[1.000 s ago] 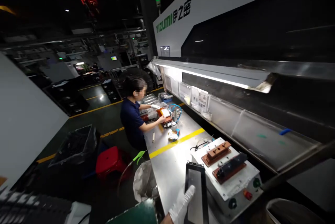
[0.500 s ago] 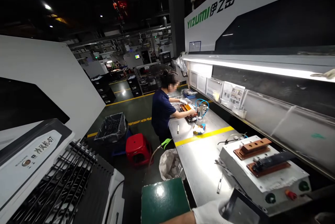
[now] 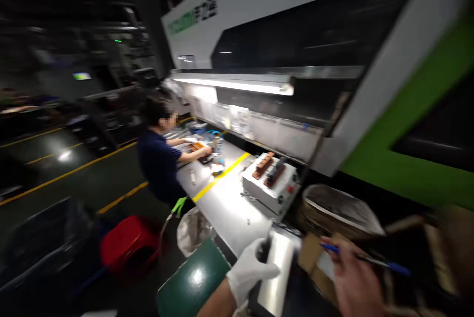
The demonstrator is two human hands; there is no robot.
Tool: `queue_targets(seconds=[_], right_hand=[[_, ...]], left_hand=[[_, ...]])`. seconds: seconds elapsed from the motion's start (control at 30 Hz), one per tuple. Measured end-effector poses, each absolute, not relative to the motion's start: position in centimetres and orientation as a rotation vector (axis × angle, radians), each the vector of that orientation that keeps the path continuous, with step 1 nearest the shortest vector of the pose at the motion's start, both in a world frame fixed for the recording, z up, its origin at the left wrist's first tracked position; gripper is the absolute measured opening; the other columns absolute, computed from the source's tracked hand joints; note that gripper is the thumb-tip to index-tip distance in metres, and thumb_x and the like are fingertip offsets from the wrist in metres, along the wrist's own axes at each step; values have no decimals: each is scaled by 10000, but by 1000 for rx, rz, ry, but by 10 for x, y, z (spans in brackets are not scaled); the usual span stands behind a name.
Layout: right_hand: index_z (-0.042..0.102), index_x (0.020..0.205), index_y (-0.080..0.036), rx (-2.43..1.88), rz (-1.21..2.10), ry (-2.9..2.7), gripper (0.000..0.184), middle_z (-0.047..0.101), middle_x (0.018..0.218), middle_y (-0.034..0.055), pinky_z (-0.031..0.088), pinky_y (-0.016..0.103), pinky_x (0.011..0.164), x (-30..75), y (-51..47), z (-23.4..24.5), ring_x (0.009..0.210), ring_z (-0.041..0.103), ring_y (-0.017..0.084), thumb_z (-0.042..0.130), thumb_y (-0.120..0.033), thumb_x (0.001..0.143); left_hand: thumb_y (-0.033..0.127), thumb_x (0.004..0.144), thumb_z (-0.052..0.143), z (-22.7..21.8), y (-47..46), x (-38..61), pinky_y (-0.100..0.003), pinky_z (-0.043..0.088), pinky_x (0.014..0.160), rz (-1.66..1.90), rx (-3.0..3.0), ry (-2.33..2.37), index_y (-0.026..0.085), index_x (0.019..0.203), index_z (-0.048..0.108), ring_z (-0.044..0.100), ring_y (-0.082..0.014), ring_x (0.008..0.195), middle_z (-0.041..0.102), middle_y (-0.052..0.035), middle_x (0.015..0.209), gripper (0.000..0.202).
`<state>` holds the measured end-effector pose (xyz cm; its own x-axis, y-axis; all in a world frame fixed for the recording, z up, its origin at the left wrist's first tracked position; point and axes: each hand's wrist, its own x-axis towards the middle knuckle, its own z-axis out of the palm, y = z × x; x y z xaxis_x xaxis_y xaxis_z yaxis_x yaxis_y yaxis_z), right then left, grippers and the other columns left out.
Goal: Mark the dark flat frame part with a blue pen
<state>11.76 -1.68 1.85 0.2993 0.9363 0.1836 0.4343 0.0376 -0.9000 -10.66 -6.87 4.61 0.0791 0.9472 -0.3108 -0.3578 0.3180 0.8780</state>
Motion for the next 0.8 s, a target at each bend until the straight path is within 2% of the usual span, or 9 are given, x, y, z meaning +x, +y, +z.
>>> queue_targets(seconds=[0.03, 0.1, 0.2, 0.27, 0.37, 0.57, 0.8], right_hand=[[715, 1007, -178, -1563, 627, -1227, 518, 725, 1063, 122, 552, 367, 812, 120, -17, 23, 952, 671, 232, 421, -604, 986], [720, 991, -169, -1415, 803, -1053, 536, 732, 1034, 120, 531, 365, 814, 120, -13, 33, 937, 661, 247, 485, -648, 935], [715, 992, -183, -1343, 927, -986, 490, 713, 911, 66, 496, 331, 790, 115, -11, 48, 861, 624, 217, 583, -643, 883], [708, 977, -198, -1392, 940, -1028, 480, 688, 827, 37, 477, 316, 765, 112, -13, 54, 822, 609, 210, 576, -650, 884], [694, 970, -218, -1438, 962, -1061, 494, 665, 774, 21, 459, 311, 717, 111, -17, 58, 794, 607, 217, 540, -680, 885], [681, 1015, -217, -1447, 994, -1073, 516, 654, 777, 21, 436, 308, 656, 114, -17, 61, 771, 601, 219, 517, -690, 890], [687, 983, -206, -1418, 901, -1011, 433, 682, 916, 38, 456, 300, 788, 118, -20, 60, 904, 606, 213, 529, -606, 932]], left_hand=[[249, 560, 909, 49, -68, -107, -438, 506, 973, 1062, 731, 1027, 142, 1242, 653, 656, -329, 1107, 726, -148, 1197, 736], [255, 643, 863, 52, -64, -108, -400, 537, 892, 999, 749, 991, 146, 1244, 631, 678, -303, 1042, 741, -136, 1138, 654], [223, 693, 810, 61, -62, -106, -397, 536, 923, 922, 807, 978, 151, 1247, 601, 666, -305, 1100, 727, -133, 1181, 597], [172, 724, 750, 69, -63, -103, -403, 528, 957, 864, 841, 1014, 160, 1266, 575, 654, -305, 1147, 714, -131, 1222, 570], [145, 752, 692, 79, -63, -99, -410, 535, 952, 787, 872, 1062, 164, 1282, 544, 673, -298, 1116, 709, -128, 1226, 551], [176, 726, 716, 81, -56, -98, -407, 531, 950, 752, 932, 1066, 150, 1292, 527, 640, -324, 1175, 706, -138, 1224, 597], [116, 747, 668, 85, -55, -94, -389, 531, 932, 746, 955, 1052, 157, 1304, 522, 673, -255, 1048, 715, -102, 1205, 577]])
